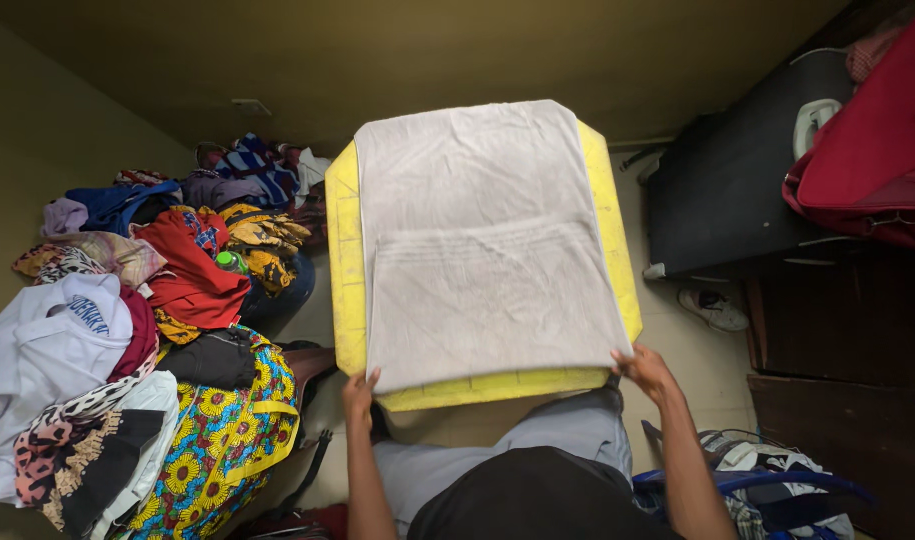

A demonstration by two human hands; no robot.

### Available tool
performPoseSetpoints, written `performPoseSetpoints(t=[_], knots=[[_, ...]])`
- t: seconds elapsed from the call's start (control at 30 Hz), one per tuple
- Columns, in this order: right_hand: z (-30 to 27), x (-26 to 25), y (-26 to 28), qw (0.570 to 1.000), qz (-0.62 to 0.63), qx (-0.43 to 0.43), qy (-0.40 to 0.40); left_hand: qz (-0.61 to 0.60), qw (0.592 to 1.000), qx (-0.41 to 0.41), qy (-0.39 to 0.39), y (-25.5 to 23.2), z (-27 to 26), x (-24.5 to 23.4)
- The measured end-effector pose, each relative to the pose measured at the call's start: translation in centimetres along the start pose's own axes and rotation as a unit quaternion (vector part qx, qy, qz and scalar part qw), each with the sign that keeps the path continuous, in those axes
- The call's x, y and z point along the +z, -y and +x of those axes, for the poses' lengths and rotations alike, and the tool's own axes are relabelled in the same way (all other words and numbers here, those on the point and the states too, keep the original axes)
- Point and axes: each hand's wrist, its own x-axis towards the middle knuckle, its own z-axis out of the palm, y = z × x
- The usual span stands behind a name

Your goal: The person folds several towels on a yellow table, including a blue patterned towel, a pink towel, and a white towel. They smooth and fold each towel neatly and place them on a nearby chair or suitcase.

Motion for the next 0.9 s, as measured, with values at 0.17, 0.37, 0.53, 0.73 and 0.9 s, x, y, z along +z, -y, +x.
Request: performPoseSetpoints(t=[0.17,0.37,0.53,0.73,0.9], knots=[[-3.6,-1.8,-3.4,0.99,-0.064,0.123,-0.012,0.027,0.994,-0.1,0.017,2.9,-3.9,-3.1],[-7.5,-2.8,-6.4,0.978,-0.051,0.199,0.022,0.068,0.978,-0.175,0.09,6.2,-6.6,-7.3],[-8.3,-2.0,-4.4,0.984,-0.103,0.144,0.012,0.048,0.982,-0.133,0.128,5.0,-6.5,-8.1],[-6.2,-2.0,2.2,0.996,-0.077,0.045,-0.006,-0.09,0.992,0.0,0.092,-0.1,-1.7,-5.3],[-1.4,-0.3,11.6,0.99,-0.029,-0.114,0.076,-0.262,0.952,0.079,0.139,-7.5,7.2,-1.2]])
